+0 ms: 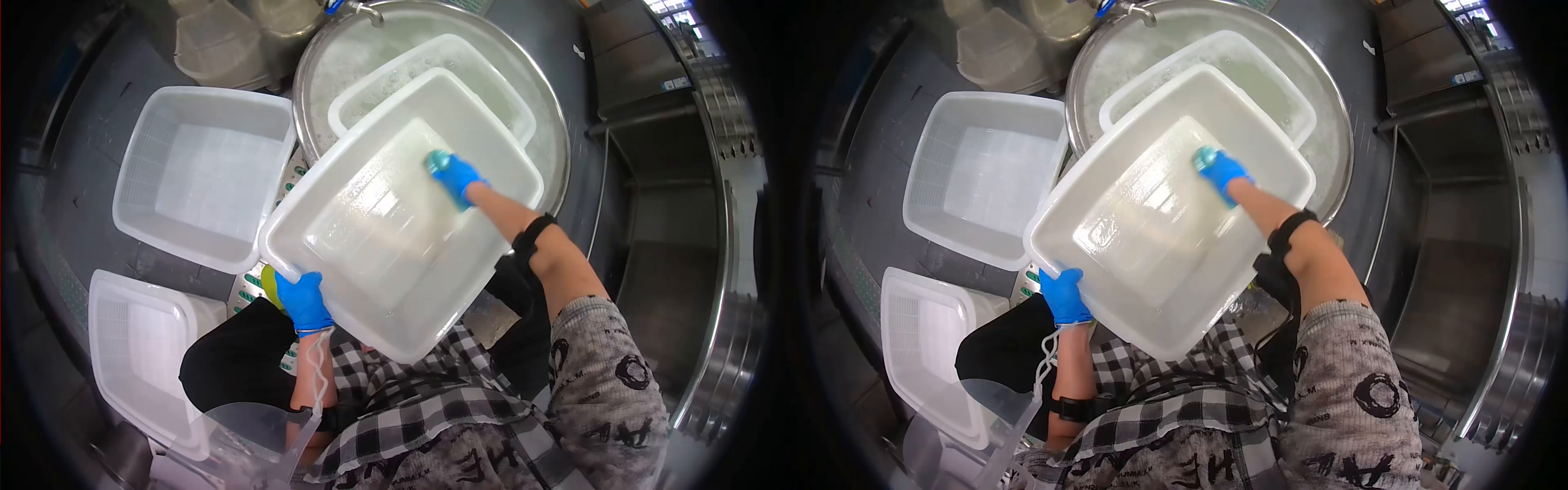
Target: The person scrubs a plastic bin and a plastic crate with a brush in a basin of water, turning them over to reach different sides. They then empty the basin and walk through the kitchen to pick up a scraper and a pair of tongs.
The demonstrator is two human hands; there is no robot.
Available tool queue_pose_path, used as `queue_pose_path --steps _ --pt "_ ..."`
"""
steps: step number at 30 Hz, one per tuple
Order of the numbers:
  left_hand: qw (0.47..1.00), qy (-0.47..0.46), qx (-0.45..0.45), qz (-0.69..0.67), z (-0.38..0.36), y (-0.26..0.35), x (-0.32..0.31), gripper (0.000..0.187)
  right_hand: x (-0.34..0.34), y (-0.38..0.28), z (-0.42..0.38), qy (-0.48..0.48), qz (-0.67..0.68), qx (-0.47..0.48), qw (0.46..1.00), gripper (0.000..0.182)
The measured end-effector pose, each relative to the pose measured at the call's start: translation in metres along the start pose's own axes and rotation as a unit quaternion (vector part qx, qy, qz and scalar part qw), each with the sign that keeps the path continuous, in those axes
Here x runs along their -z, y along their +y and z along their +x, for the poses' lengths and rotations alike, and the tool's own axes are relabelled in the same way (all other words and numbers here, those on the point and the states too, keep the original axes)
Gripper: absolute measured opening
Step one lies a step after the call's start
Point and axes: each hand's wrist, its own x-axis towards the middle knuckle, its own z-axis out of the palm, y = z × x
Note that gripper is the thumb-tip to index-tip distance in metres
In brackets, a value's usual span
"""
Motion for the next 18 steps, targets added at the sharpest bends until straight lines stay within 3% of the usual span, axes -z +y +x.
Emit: queue_pose_path --steps 2,3,4,5,7,9,11,12,14,15,16,17,18 --pt "1.0 0.006 -0.005 0.002 0.0 -0.001 -0.003 0.046 -0.039 -0.039 -0.031 -0.099 -0.024 0.114 0.988 0.051" --pt "1.0 0.004 -0.01 -0.009 0.001 -0.002 -0.003 0.046 -0.045 -0.07 -0.065 -0.096 -0.075 0.187 0.975 0.04" --pt "1.0 0.002 -0.017 -0.021 0.003 -0.002 -0.003 0.045 -0.133 -0.021 -0.021 -0.135 0.014 0.307 0.942 0.049" --pt "1.0 0.001 -0.016 -0.021 0.003 -0.002 -0.002 0.045 -0.096 -0.061 -0.065 -0.231 -0.081 0.242 0.939 0.043" --pt "1.0 0.002 -0.023 -0.01 0.004 -0.001 0.001 0.044 -0.091 -0.035 -0.055 -0.194 -0.148 0.279 0.929 0.046" --pt "1.0 -0.01 -0.016 0.0 0.007 -0.001 0.005 0.045 -0.059 0.011 -0.007 -0.172 -0.103 0.259 0.945 0.045" --pt "1.0 -0.021 -0.012 0.011 0.008 0.0 0.007 0.047 -0.002 0.044 0.017 -0.211 -0.067 0.173 0.96 0.044" --pt "1.0 -0.016 -0.021 0.01 0.008 0.0 0.007 0.046 -0.01 0.044 0.019 -0.213 -0.068 0.176 0.959 0.044" --pt "1.0 -0.01 -0.028 0.006 0.01 0.002 0.003 0.046 -0.04 0.041 0.016 -0.229 -0.057 0.281 0.93 0.039" --pt "1.0 -0.002 -0.026 0.012 0.008 0.005 0.001 0.045 -0.056 0.021 -0.006 -0.212 -0.159 0.291 0.92 0.033" --pt "1.0 0.004 -0.022 0.02 0.006 0.006 0.0 0.045 -0.076 0.0 -0.027 -0.291 -0.07 0.223 0.928 0.031" --pt "1.0 0.003 -0.019 0.021 0.006 0.006 0.0 0.045 -0.081 -0.034 -0.059 -0.286 -0.057 0.211 0.933 0.038" --pt "0.999 0.008 -0.014 0.029 0.007 0.005 0.0 0.045 -0.093 -0.055 -0.074 -0.299 -0.153 0.2 0.92 0.043"
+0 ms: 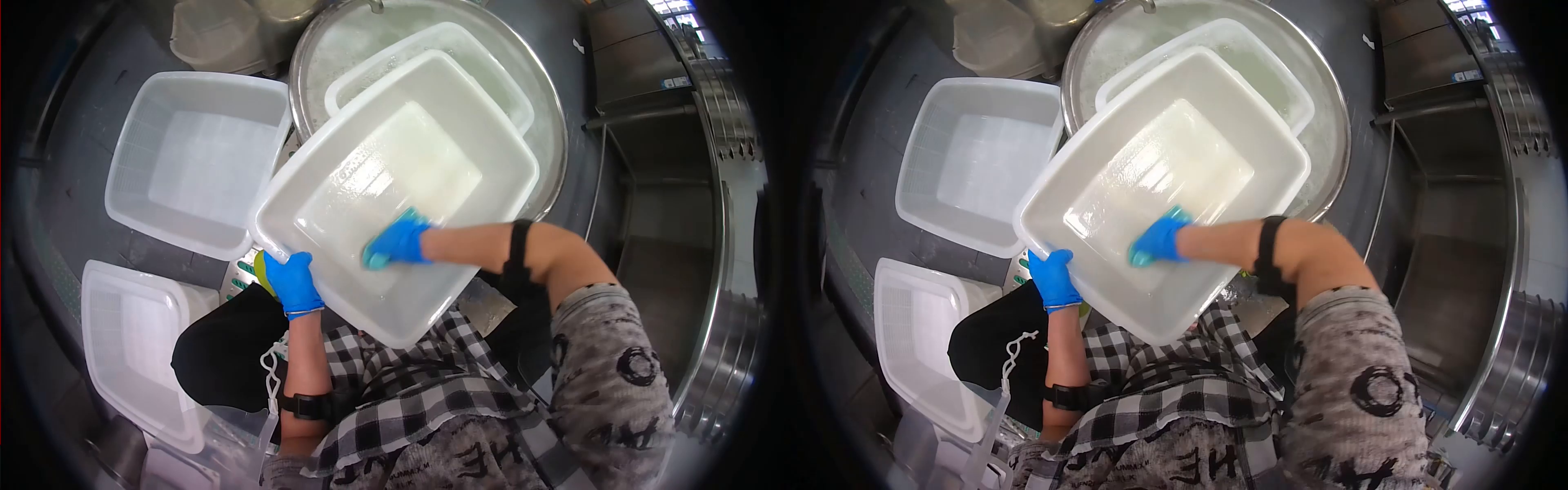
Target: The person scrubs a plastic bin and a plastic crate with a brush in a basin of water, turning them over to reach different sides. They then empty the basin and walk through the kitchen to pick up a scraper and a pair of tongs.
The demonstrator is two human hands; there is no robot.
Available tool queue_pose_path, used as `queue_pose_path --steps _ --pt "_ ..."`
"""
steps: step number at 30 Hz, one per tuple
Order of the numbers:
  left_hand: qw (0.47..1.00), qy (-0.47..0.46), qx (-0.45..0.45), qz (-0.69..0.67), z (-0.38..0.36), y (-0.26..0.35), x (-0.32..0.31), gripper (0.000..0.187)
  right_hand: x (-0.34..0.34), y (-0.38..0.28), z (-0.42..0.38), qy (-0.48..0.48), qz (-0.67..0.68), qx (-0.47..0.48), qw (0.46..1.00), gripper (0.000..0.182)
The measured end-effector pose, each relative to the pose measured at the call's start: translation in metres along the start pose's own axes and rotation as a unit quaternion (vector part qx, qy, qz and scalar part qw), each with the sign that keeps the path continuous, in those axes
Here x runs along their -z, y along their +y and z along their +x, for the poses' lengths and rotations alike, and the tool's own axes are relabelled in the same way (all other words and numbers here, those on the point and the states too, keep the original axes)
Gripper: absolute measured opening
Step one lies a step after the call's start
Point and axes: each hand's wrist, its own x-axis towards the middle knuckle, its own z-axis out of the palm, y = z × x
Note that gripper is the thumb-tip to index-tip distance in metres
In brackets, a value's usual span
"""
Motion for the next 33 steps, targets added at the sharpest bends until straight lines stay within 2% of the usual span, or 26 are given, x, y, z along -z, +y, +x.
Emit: queue_pose_path --steps 1,3,5,6,7,9,10,11,13,14,15,16,17,19,20,21,23,24,25,27,28,29,30,31,33 --pt "1.0 0.005 0.005 0.008 0.001 -0.001 0.001 0.045 -0.024 -0.014 0.009 0.091 0.008 -0.098 0.991 0.049" --pt "1.0 0.004 0.008 -0.004 0.004 -0.001 0.002 0.044 -0.024 -0.008 -0.002 0.052 -0.045 -0.056 0.996 0.046" --pt "1.0 0.009 0.015 -0.013 0.003 -0.004 0.007 0.044 0.021 0.02 -0.025 -0.058 -0.137 0.031 0.988 0.042" --pt "1.0 -0.001 0.014 -0.009 0.004 -0.003 0.009 0.043 0.04 0.049 -0.035 -0.049 0.032 -0.027 0.998 0.033" --pt "1.0 -0.012 0.01 -0.006 0.004 -0.002 0.009 0.043 0.042 0.108 -0.022 -0.053 0.19 -0.016 0.98 0.031" --pt "1.0 -0.011 0.006 -0.014 0.002 0.004 0.003 0.043 0.064 0.168 -0.011 -0.076 0.175 -0.138 0.972 0.03" --pt "1.0 -0.009 0.003 -0.022 0.001 0.006 0.001 0.043 0.065 0.143 -0.016 -0.078 0.174 -0.137 0.972 0.03" --pt "1.0 -0.005 0.003 -0.024 0.002 0.008 -0.001 0.043 0.058 0.112 -0.017 -0.053 0.051 -0.069 0.995 0.03" --pt "1.0 0.0 0.008 -0.022 0.001 0.01 -0.001 0.044 0.026 0.058 0.001 -0.028 -0.161 0.096 0.982 0.03" --pt "1.0 -0.003 0.011 -0.019 -0.001 0.007 0.0 0.044 0.007 0.029 0.006 0.012 -0.18 0.156 0.971 0.028" --pt "1.0 -0.002 0.013 -0.014 0.001 0.002 0.0 0.044 0.001 -0.014 -0.001 -0.02 -0.171 0.079 0.982 0.026" --pt "1.0 0.002 0.011 -0.011 0.005 -0.002 0.0 0.043 -0.02 -0.026 0.007 0.035 -0.018 -0.158 0.987 0.027" --pt "1.0 0.001 0.007 -0.009 0.009 -0.005 0.002 0.043 -0.017 -0.021 0.01 0.038 -0.017 -0.155 0.987 0.027" --pt "1.0 0.005 0.016 -0.021 0.009 -0.013 0.007 0.041 -0.001 0.004 0.011 0.012 -0.186 0.074 0.98 0.031" --pt "1.0 0.004 0.018 -0.018 0.006 -0.013 0.007 0.041 0.012 0.031 0.005 0.054 -0.156 0.094 0.982 0.032" --pt "0.999 0.009 0.024 -0.024 0.005 -0.012 0.004 0.042 0.022 0.068 0.005 0.018 -0.095 0.008 0.995 0.031" --pt "0.999 0.01 0.018 -0.036 0.003 -0.006 -0.002 0.043 0.065 0.093 -0.02 0.044 -0.193 -0.108 0.974 0.028" --pt "0.998 0.005 0.013 -0.054 0.002 -0.002 -0.005 0.044 0.092 0.066 -0.056 0.109 -0.014 -0.185 0.976 0.029" --pt "0.997 0.0 0.005 -0.071 0.001 0.003 -0.008 0.046 0.095 0.077 -0.061 0.235 -0.154 -0.092 0.955 0.034" --pt "0.998 0.001 -0.001 -0.068 0.0 0.003 -0.009 0.046 0.098 0.074 -0.084 0.455 -0.023 -0.114 0.883 0.038" --pt "0.998 0.006 -0.002 -0.065 0.002 0.003 -0.01 0.047 0.099 0.064 -0.101 0.466 -0.019 -0.111 0.878 0.038" --pt "0.998 0.002 -0.01 -0.061 0.006 0.001 -0.013 0.047 0.099 0.056 -0.118 0.549 0.149 -0.075 0.819 0.038" --pt "0.996 -0.014 -0.022 -0.086 0.009 -0.001 -0.015 0.046 0.094 0.05 -0.133 0.611 0.311 -0.032 0.727 0.037" --pt "0.993 -0.029 -0.033 -0.109 0.009 0.003 -0.018 0.046 0.086 0.05 -0.146 0.618 0.315 -0.026 0.72 0.037" --pt "0.994 -0.037 -0.045 -0.092 0.009 0.015 -0.029 0.045 0.07 0.057 -0.171 0.637 0.476 0.006 0.606 0.028"
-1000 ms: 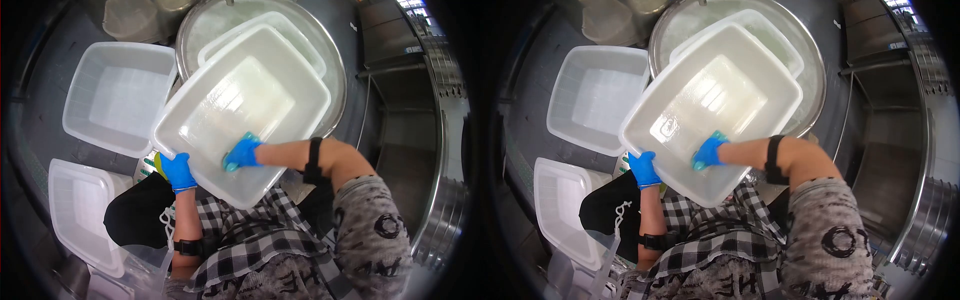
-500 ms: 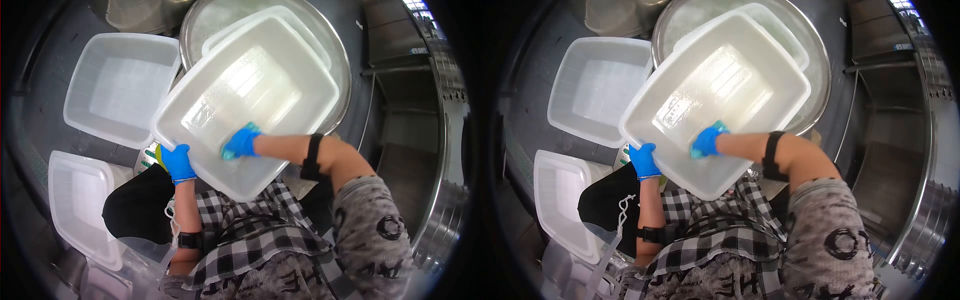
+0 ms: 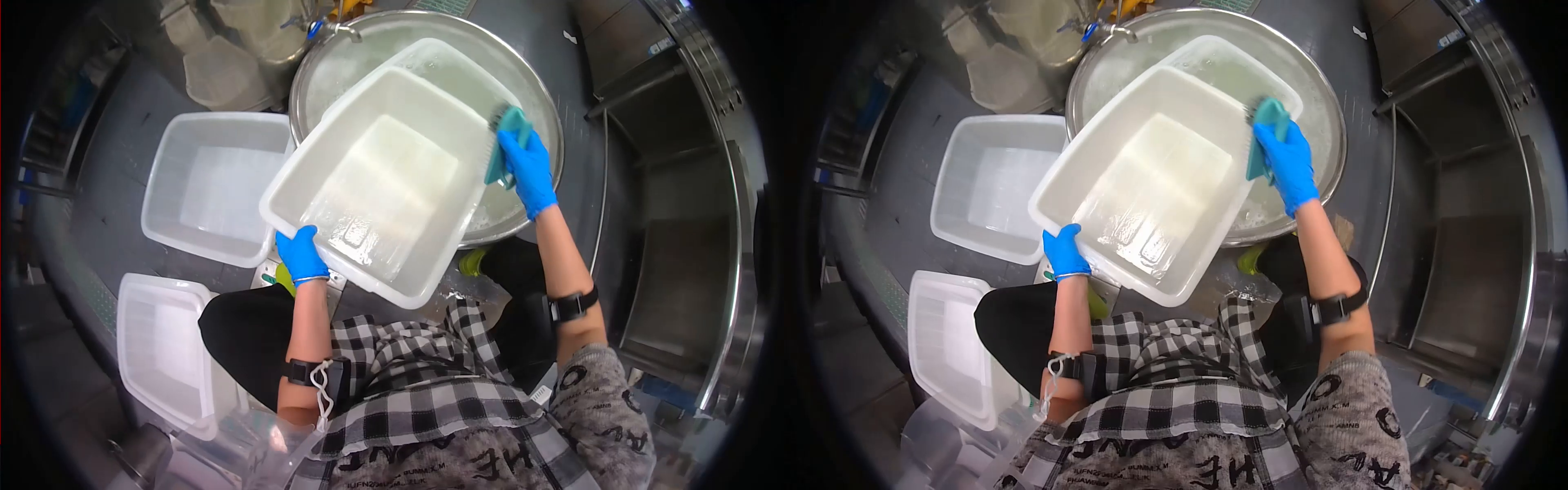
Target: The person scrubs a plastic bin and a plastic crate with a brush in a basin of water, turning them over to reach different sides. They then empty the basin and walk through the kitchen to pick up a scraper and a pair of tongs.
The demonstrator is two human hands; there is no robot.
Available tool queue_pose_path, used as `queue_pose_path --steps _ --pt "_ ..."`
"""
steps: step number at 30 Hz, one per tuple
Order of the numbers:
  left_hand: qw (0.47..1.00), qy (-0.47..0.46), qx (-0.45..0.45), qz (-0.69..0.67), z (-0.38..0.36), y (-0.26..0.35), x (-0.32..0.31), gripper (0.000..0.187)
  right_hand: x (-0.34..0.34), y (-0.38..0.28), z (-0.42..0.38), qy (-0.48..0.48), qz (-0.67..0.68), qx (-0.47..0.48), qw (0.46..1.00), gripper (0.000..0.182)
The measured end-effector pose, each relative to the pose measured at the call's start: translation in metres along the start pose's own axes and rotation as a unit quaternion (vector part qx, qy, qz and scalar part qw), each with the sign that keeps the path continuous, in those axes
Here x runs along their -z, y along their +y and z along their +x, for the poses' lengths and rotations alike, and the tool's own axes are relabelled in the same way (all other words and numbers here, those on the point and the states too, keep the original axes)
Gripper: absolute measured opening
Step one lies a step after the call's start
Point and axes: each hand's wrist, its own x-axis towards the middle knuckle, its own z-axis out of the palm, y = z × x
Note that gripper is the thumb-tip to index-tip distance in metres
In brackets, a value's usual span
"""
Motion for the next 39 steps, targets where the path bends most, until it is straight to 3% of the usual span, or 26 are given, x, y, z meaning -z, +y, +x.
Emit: queue_pose_path --steps 2,6,10,12,13,15,16,18,21,25,27,30,32,34,35,37,39 --pt "1.0 -0.011 -0.011 -0.022 0.007 0.008 -0.014 0.045 0.023 0.005 -0.008 0.01 0.063 0.005 0.998 0.024" --pt "0.993 0.023 -0.038 0.112 0.03 0.036 -0.051 0.039 0.049 0.022 -0.014 0.048 0.188 0.002 0.981 0.016" --pt "0.974 -0.032 -0.124 0.188 0.07 0.064 -0.088 0.033 0.07 0.018 -0.013 0.1 0.176 -0.011 0.979 0.013" --pt "0.932 -0.011 -0.204 0.3 0.08 0.083 -0.118 0.03 0.079 0.005 -0.009 0.087 0.183 0.042 0.978 0.01" --pt "0.929 -0.014 -0.211 0.302 0.08 0.091 -0.132 0.03 0.083 -0.001 -0.011 0.09 0.191 0.044 0.976 0.01" --pt "0.878 -0.043 -0.324 0.349 0.081 0.103 -0.163 0.029 0.092 -0.013 -0.013 0.116 0.187 0.042 0.974 0.013" --pt "0.875 -0.048 -0.328 0.352 0.085 0.106 -0.18 0.029 0.096 -0.016 -0.013 0.122 0.193 0.041 0.973 0.013" --pt "0.792 -0.04 -0.394 0.466 0.088 0.113 -0.211 0.029 0.102 -0.021 -0.013 0.132 0.205 0.043 0.969 0.013" --pt "0.745 -0.049 -0.431 0.507 0.076 0.113 -0.247 0.029 0.107 -0.023 -0.012 0.148 0.216 0.033 0.965 0.013" --pt "0.745 -0.092 -0.417 0.513 0.067 0.094 -0.281 0.029 0.104 -0.024 -0.01 0.161 0.193 0.026 0.968 0.011" --pt "0.697 -0.105 -0.505 0.498 0.064 0.081 -0.292 0.029 0.102 -0.022 -0.008 0.157 0.19 0.027 0.969 0.012" --pt "0.735 -0.122 -0.45 0.493 0.046 0.069 -0.301 0.029 0.101 -0.021 -0.007 0.147 0.186 0.024 0.971 0.013" --pt "0.718 -0.106 -0.47 0.502 0.057 0.061 -0.298 0.03 0.101 -0.02 -0.005 0.142 0.181 0.028 0.973 0.014" --pt "0.825 -0.128 -0.373 0.404 0.069 0.058 -0.283 0.031 0.103 -0.017 -0.004 0.126 0.17 0.015 0.977 0.02" --pt "0.826 -0.092 -0.346 0.434 0.092 0.054 -0.269 0.032 0.104 -0.015 -0.004 0.111 0.159 0.004 0.981 0.03" --pt "0.905 -0.13 -0.257 0.315 0.109 0.049 -0.229 0.034 0.102 -0.015 -0.003 0.109 0.155 0.0 0.982 0.029" --pt "0.958 -0.11 -0.17 0.205 0.093 0.047 -0.188 0.04 0.1 -0.014 -0.002 0.108 0.15 -0.004 0.983 0.028"
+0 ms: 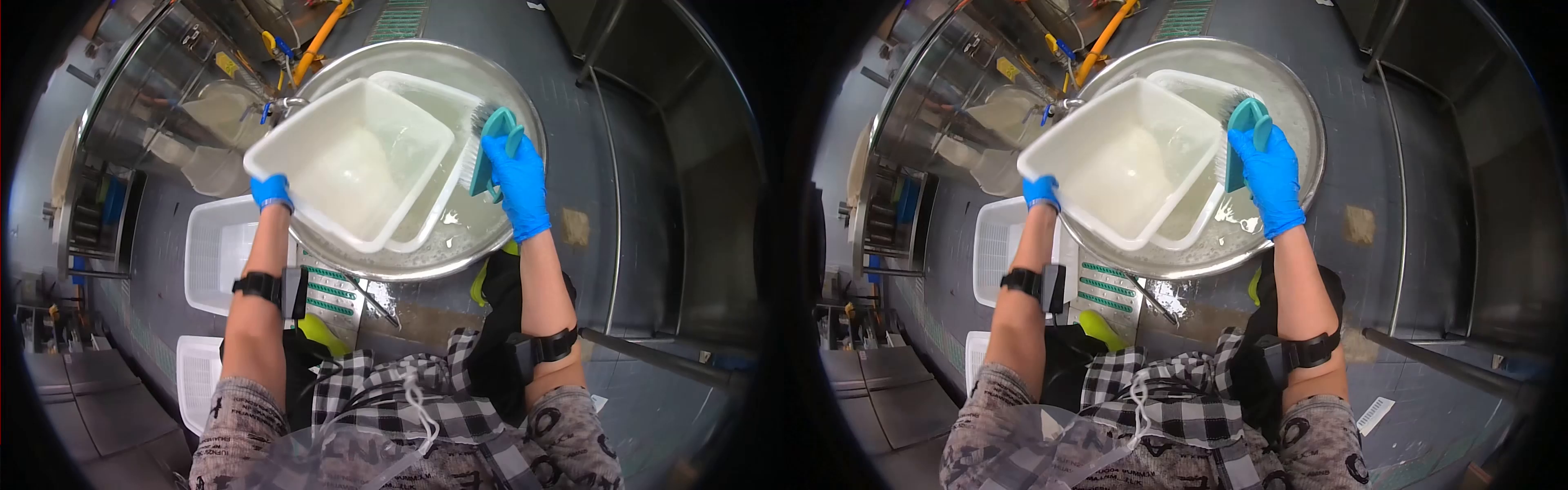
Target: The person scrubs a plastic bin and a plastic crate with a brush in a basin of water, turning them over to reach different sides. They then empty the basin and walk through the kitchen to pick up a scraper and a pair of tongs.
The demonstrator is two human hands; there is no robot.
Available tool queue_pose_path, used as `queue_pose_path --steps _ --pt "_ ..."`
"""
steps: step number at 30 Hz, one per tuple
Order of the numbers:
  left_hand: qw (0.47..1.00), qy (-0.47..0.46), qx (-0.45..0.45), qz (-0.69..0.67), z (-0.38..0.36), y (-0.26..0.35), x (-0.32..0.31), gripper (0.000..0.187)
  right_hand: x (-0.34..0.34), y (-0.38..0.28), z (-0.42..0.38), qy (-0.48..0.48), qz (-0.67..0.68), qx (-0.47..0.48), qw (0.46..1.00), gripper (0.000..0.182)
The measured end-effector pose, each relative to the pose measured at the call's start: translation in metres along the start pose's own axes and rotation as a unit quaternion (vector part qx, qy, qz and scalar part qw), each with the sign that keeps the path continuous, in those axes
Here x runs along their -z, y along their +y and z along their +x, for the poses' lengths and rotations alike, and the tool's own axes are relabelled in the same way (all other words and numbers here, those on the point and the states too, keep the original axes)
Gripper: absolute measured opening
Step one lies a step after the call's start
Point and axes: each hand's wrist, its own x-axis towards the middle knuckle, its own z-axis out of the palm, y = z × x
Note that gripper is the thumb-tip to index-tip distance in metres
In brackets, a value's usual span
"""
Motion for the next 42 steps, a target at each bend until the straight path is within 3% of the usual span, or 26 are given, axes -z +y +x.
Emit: queue_pose_path --steps 4,10,19,27,40,42 --pt "0.988 0.068 0.123 -0.06 -0.038 -0.048 0.06 0.044 -0.001 0.008 0.001 -0.005 -0.027 0.002 1.0 0.027" --pt "0.977 0.093 0.15 -0.117 -0.087 -0.077 0.099 0.05 -0.013 0.01 -0.004 -0.004 -0.022 0.035 0.999 0.014" --pt "0.965 0.12 0.138 -0.187 -0.123 -0.092 0.112 0.056 -0.025 0.02 -0.003 -0.041 -0.042 0.058 0.997 0.018" --pt "0.955 0.069 0.115 -0.265 -0.135 -0.097 0.121 0.063 -0.036 0.021 -0.005 -0.05 -0.068 0.047 0.995 0.013" --pt "0.948 0.055 0.137 -0.281 -0.132 -0.102 0.126 0.063 -0.037 0.026 -0.003 -0.048 -0.087 0.045 0.994 0.018" --pt "0.955 0.067 0.129 -0.259 -0.13 -0.103 0.126 0.056 -0.037 0.025 -0.003 -0.056 -0.084 0.038 0.994 0.018"
